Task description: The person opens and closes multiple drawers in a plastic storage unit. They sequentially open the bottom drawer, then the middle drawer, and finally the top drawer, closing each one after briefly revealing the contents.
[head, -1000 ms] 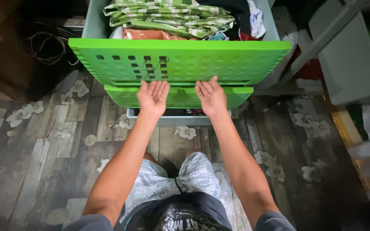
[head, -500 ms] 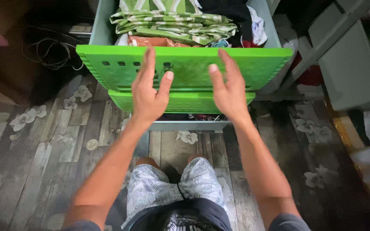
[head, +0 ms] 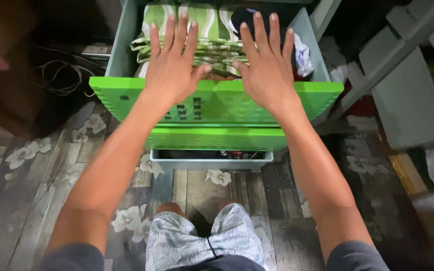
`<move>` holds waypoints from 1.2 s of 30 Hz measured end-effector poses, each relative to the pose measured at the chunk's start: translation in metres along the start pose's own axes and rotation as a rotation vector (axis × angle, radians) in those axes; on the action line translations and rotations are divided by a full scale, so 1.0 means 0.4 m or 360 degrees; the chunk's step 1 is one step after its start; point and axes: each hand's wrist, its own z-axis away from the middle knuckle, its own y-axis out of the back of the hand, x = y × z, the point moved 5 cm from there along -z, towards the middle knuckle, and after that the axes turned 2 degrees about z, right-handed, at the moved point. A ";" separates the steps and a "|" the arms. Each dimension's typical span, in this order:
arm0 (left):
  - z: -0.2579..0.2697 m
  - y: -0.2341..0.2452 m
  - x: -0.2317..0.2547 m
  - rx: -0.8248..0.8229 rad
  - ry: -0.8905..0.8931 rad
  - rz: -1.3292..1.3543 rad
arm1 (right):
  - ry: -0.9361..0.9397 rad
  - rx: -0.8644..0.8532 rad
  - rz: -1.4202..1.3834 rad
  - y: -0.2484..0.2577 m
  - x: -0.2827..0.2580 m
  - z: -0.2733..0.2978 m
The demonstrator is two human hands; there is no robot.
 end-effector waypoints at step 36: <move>-0.433 -0.565 -0.515 0.1358 0.1010 0.4244 | -0.1258 0.0960 -0.4406 -0.663 0.481 -0.441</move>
